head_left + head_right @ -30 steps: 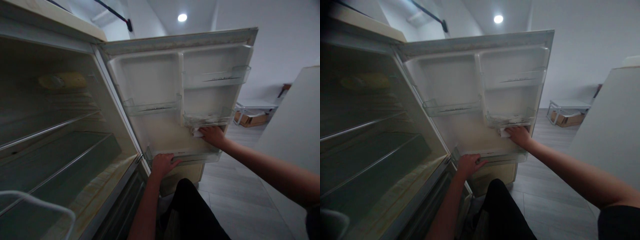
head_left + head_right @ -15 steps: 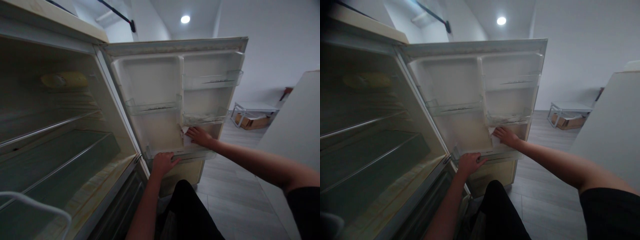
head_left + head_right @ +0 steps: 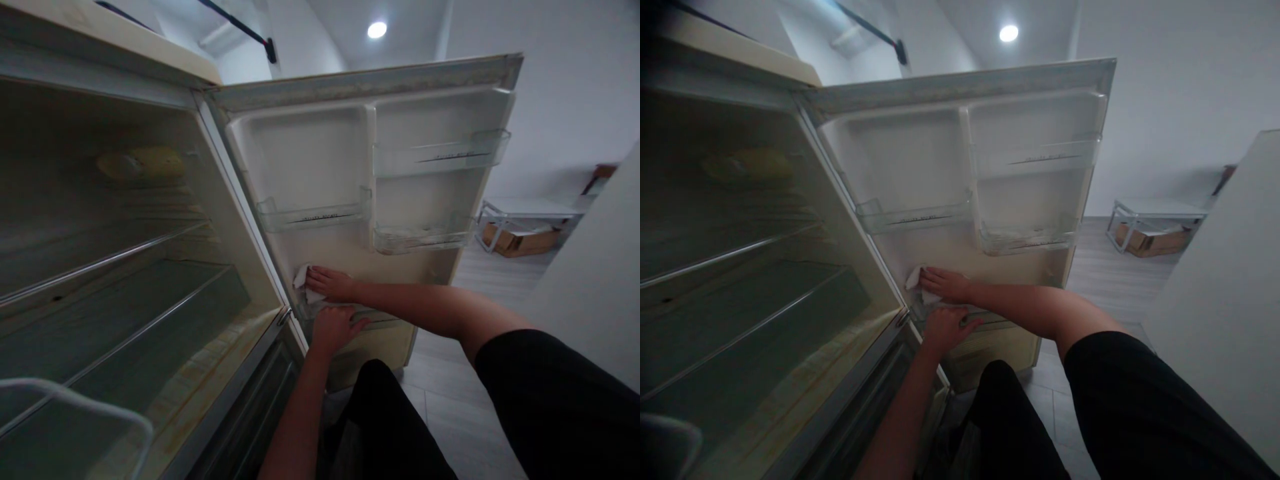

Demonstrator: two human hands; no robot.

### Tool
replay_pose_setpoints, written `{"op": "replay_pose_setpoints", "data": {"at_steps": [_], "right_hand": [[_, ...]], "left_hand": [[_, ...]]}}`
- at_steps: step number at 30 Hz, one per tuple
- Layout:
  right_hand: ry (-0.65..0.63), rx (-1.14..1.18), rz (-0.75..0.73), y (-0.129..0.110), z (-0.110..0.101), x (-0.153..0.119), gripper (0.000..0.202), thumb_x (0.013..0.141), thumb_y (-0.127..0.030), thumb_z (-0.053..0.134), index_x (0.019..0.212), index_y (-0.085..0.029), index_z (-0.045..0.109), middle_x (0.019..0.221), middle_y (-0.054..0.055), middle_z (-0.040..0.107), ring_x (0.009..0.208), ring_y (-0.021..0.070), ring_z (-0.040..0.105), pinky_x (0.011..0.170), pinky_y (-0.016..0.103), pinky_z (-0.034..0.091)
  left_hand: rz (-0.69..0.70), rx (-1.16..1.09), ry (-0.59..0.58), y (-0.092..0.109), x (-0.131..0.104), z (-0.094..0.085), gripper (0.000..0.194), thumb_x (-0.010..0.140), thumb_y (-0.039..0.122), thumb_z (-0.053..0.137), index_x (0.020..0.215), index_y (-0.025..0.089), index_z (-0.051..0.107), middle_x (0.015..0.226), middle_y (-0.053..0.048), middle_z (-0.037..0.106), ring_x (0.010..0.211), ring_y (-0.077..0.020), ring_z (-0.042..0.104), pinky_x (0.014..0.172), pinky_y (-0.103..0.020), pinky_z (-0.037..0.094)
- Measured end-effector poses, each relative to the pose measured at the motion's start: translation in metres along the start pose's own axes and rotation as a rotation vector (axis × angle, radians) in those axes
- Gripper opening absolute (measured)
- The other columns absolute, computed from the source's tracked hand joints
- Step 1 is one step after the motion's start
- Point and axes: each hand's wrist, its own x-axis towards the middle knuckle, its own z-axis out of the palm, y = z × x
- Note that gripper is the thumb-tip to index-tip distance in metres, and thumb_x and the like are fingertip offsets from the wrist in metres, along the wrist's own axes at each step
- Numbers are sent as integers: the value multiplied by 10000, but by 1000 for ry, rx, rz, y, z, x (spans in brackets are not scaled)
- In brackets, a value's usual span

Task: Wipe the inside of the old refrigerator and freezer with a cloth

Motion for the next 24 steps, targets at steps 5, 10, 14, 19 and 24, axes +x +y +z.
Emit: {"op": "replay_pose_setpoints", "data": {"at_steps": [5,10,14,19,24], "right_hand": [[104,-56,-72,-8,10,-8,490,920,-189,448,1381,-45,533,1463,159,506,1397,271,447,1200,393,350],[106,-53,-260,5,9,-42,550,876,-143,467,1416,-45,499,1518,145,448,1431,233,401,1213,347,325],[101,71,-333,15,8,-94,562,817,-138,520,1372,-56,548,1504,114,477,1438,225,385,1218,359,321],[15,253,-291,33,-10,-179,551,840,-27,433,1358,-148,574,1452,55,545,1393,141,445,1198,308,348],[-105,499,-129,46,-37,-246,541,859,-23,462,1343,-223,601,1388,27,605,1374,125,469,1203,322,332]], "left_hand": [[10,-6,10,-1,-2,-1,626,914,709,366,893,203,733,824,-118,739,806,-275,697,701,-349,464],[0,-2,0,-1,-1,1,624,920,705,357,954,207,731,880,-119,754,820,-284,704,710,-363,470],[19,-4,5,-3,-3,2,617,915,712,364,932,217,732,882,-105,757,821,-277,703,709,-358,464],[45,6,1,-5,-5,1,588,921,703,365,916,234,720,857,-79,755,804,-253,702,726,-346,454],[44,13,-14,-5,-5,0,633,922,727,312,894,231,704,842,-74,749,794,-247,694,728,-344,445]]}}
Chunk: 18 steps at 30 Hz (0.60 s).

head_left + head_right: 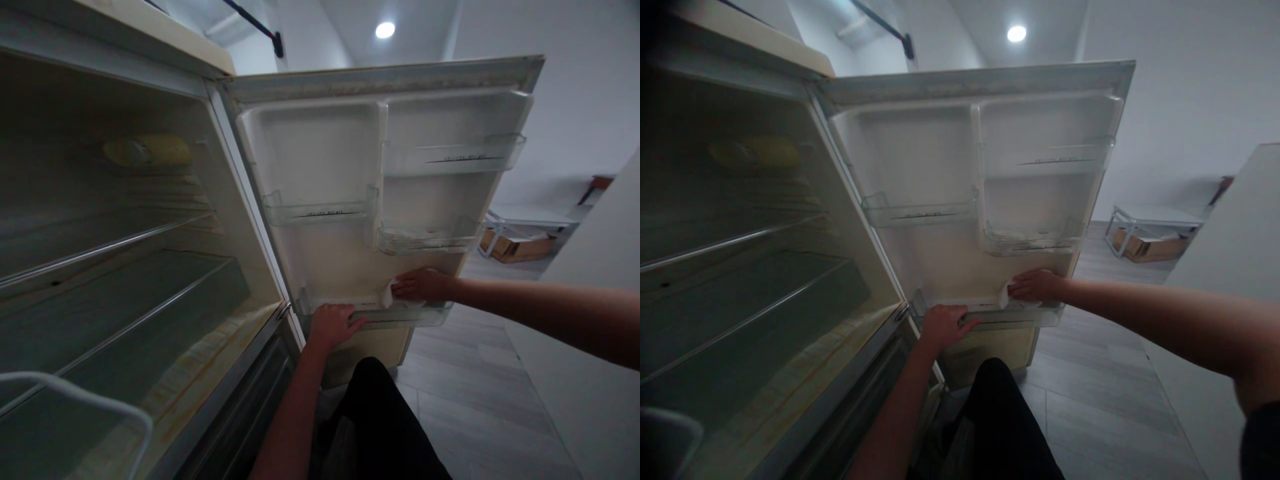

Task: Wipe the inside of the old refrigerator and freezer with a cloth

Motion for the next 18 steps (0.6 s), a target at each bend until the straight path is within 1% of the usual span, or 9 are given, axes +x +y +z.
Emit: {"op": "replay_pose_setpoints", "data": {"at_steps": [2,4,9,11,13,15,16,17,18], "right_hand": [[-18,57,79,-2,-4,-6,527,853,-12,476,1291,-255,637,1380,12,611,1383,133,461,1214,361,316],[-24,49,74,-3,-4,0,519,857,12,463,1264,-250,649,1395,11,600,1392,137,453,1220,384,308],[25,-35,-19,5,-6,40,509,925,-3,439,1372,-217,554,1470,37,529,1424,134,410,1241,404,283],[62,-32,-12,6,-10,58,492,951,-41,441,1408,-205,521,1475,60,521,1457,137,356,1243,413,276],[103,-44,26,4,-16,77,477,972,-87,435,1440,-163,488,1483,113,502,1484,167,306,1230,439,290],[148,-53,70,-2,-18,99,485,980,-138,445,1465,-116,452,1499,169,468,1489,210,298,1206,469,318],[164,-47,72,-5,-18,111,499,979,-180,472,1469,-92,443,1504,194,451,1486,235,304,1196,483,327],[175,-36,61,-8,-16,123,520,972,-228,509,1462,-66,446,1502,216,445,1479,260,315,1190,495,330],[177,-21,38,-10,-13,135,547,957,-270,551,1444,-38,460,1492,237,448,1469,282,330,1186,502,332]], "left_hand": [[-5,0,2,0,0,0,641,915,737,311,892,230,703,841,-73,747,791,-246,691,725,-341,442],[-14,-1,5,0,1,1,645,908,745,320,901,229,706,842,-78,746,792,-251,690,722,-344,441],[-18,-3,20,5,2,4,602,920,713,359,901,219,703,848,-86,742,808,-255,689,751,-364,451],[-1,5,52,5,1,3,578,927,689,381,914,203,692,876,-92,739,828,-258,687,779,-379,460],[13,7,85,2,-3,1,533,930,657,421,931,191,680,897,-95,733,860,-264,681,822,-400,469],[-16,1,152,-7,-10,-1,494,922,631,467,986,187,672,972,-111,726,946,-279,669,880,-420,472],[-59,-3,223,-13,-15,-1,509,908,637,490,1058,181,661,1067,-134,713,1036,-296,649,925,-434,467],[-121,-4,321,-19,-20,0,587,881,663,517,1172,165,626,1206,-168,671,1159,-322,600,985,-452,451],[-184,-4,425,-25,-24,2,720,847,696,543,1300,136,551,1349,-203,590,1287,-347,517,1057,-476,414]]}}
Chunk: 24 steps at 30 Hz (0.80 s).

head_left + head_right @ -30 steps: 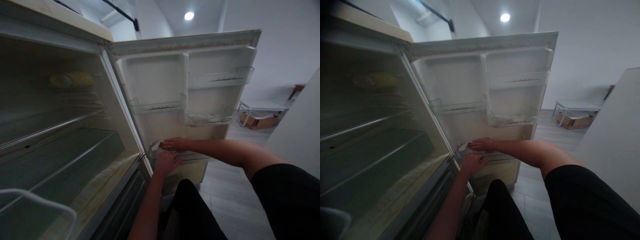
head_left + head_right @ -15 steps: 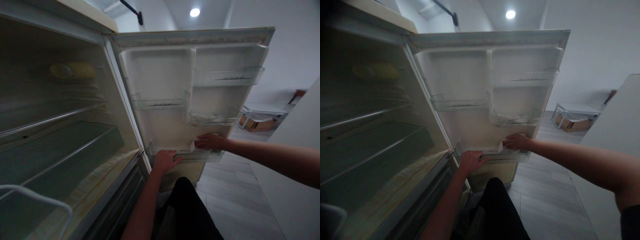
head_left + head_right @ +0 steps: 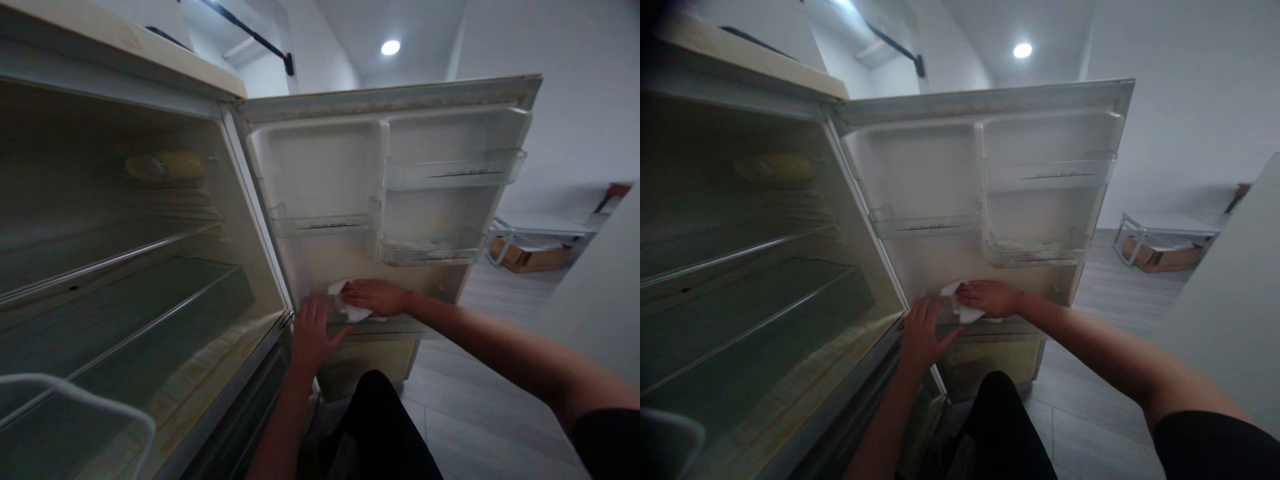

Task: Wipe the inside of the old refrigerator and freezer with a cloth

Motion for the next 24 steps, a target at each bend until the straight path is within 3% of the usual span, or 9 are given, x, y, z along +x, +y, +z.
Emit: {"op": "replay_pose_setpoints", "data": {"at_steps": [2,5,8,12,17,20,24], "right_hand": [[-35,33,-78,-4,13,22,582,916,-308,625,1393,4,502,1463,265,469,1445,309,368,1179,497,340],[-100,51,-152,-7,35,56,426,934,-208,577,1320,-27,572,1399,222,552,1387,275,454,1163,450,360],[-158,87,-175,-11,53,87,318,971,-190,496,1235,-74,630,1300,169,632,1286,251,544,1126,411,392],[-196,241,-137,-17,74,107,400,888,-270,637,1226,-56,620,1282,219,621,1220,274,584,1063,414,445],[-194,545,-58,-17,73,75,596,848,-236,672,1391,-56,506,1474,235,467,1424,273,408,1172,423,347],[-248,698,48,-14,48,33,601,860,-236,648,1425,-92,501,1495,199,462,1429,252,407,1177,403,348],[-400,871,289,-9,5,-33,573,847,-251,648,1407,-172,557,1427,127,560,1300,211,562,1076,343,466]], "left_hand": [[-67,4,136,-10,-9,4,960,813,727,562,1481,79,327,1530,-249,396,1448,-363,333,1163,-512,316],[-62,-1,146,-14,-25,15,1003,864,674,534,1554,78,114,1591,-258,284,1510,-344,215,1201,-540,259],[-85,-6,148,-10,-37,26,970,888,630,534,1564,95,89,1597,-254,272,1525,-346,163,1196,-553,276],[-108,-12,156,-7,-42,31,975,877,641,546,1557,84,125,1596,-258,269,1533,-357,107,1196,-558,280],[-123,-12,151,-7,-41,30,958,880,637,545,1547,69,157,1591,-257,283,1536,-351,92,1200,-552,280],[-127,-9,141,-7,-43,30,928,893,630,525,1546,79,163,1585,-252,300,1534,-352,105,1201,-553,283],[-124,-14,128,-8,-44,29,879,904,627,507,1531,91,204,1562,-248,340,1528,-362,129,1184,-571,304]]}}
